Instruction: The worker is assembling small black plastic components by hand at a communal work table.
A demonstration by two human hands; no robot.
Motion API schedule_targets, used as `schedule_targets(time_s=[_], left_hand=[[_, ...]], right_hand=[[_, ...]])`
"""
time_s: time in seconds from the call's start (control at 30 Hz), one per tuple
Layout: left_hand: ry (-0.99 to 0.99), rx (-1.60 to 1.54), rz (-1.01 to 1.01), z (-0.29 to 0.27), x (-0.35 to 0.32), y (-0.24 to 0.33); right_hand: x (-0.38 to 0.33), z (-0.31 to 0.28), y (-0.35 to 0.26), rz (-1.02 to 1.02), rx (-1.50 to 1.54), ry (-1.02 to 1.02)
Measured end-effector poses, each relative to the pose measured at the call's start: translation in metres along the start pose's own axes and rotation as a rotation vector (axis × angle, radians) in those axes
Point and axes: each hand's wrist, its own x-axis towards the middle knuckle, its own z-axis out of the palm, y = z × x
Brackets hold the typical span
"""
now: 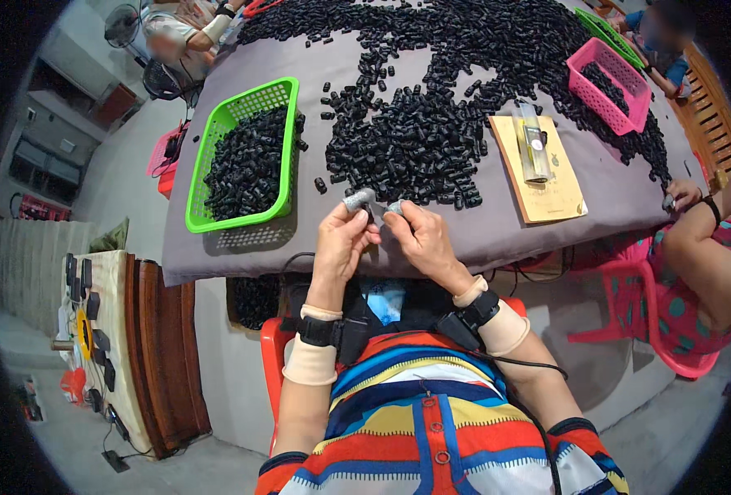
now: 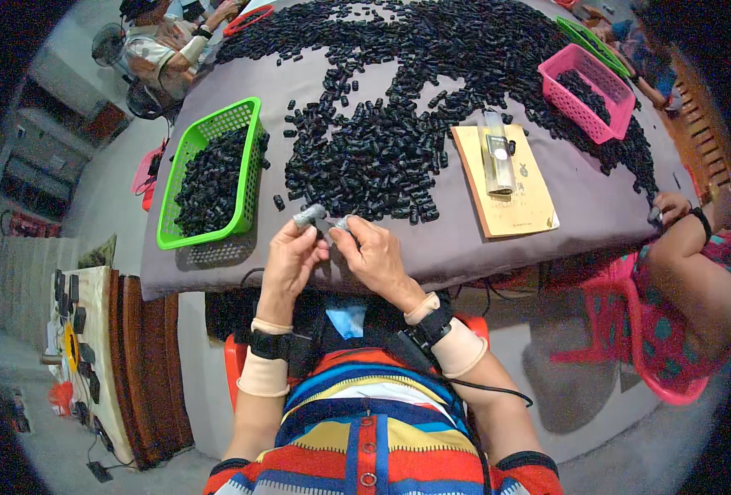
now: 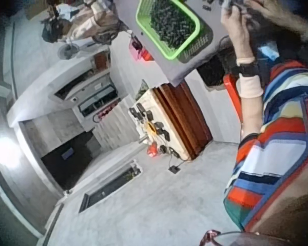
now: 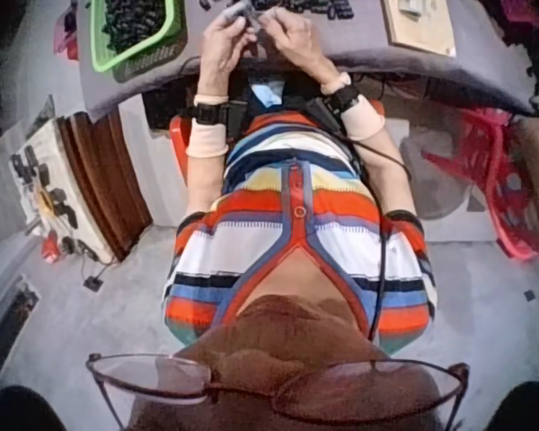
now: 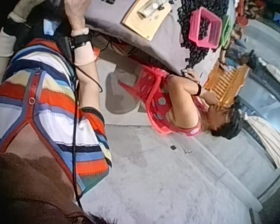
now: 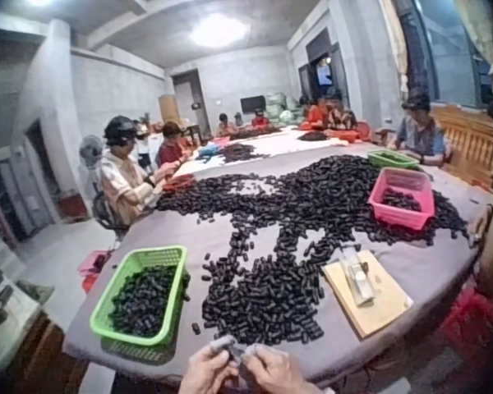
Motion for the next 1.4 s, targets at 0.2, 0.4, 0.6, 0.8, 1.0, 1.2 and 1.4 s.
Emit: schedule_targets(time_s=[0.2,0.4,0.6,0.8,1.0,1.2,1.4], left_hand=[[-0.044,-0.147,-0.043,-0.005,-0.001,-0.008],[-0.058,-0.168,-0.045,-0.010,-0.001,-0.012],[-0.063,-0.157,-0.053,-0.011,-0.001,-0.012],[-0.163,-0.200,-0.053,-0.020,0.000,-0.014],[-0.138,-0.177,-0.056,-0.013,-0.002,-0.011],[-0.098,-0.155,-0.063,-0.012,-0.002,-0.011],[-0.135,-0.168,-0.065,-0.015,-0.001,-0.011]], right_hand=[[0.000,-0.001,-0.003,-0.130,-0.049,-0.032],[-0.002,0.000,-0.001,-0.144,-0.092,-0.067],[-0.002,0.000,-0.003,-0.151,-0.097,-0.054],[-0.002,0.001,-0.002,-0.152,-0.111,-0.060],[-0.001,0.001,-0.002,-0.169,-0.129,-0.058],[-0.001,0.002,-0.003,-0.164,-0.134,-0.075],[-0.001,0.003,-0.004,-0.174,-0.143,-0.063]])
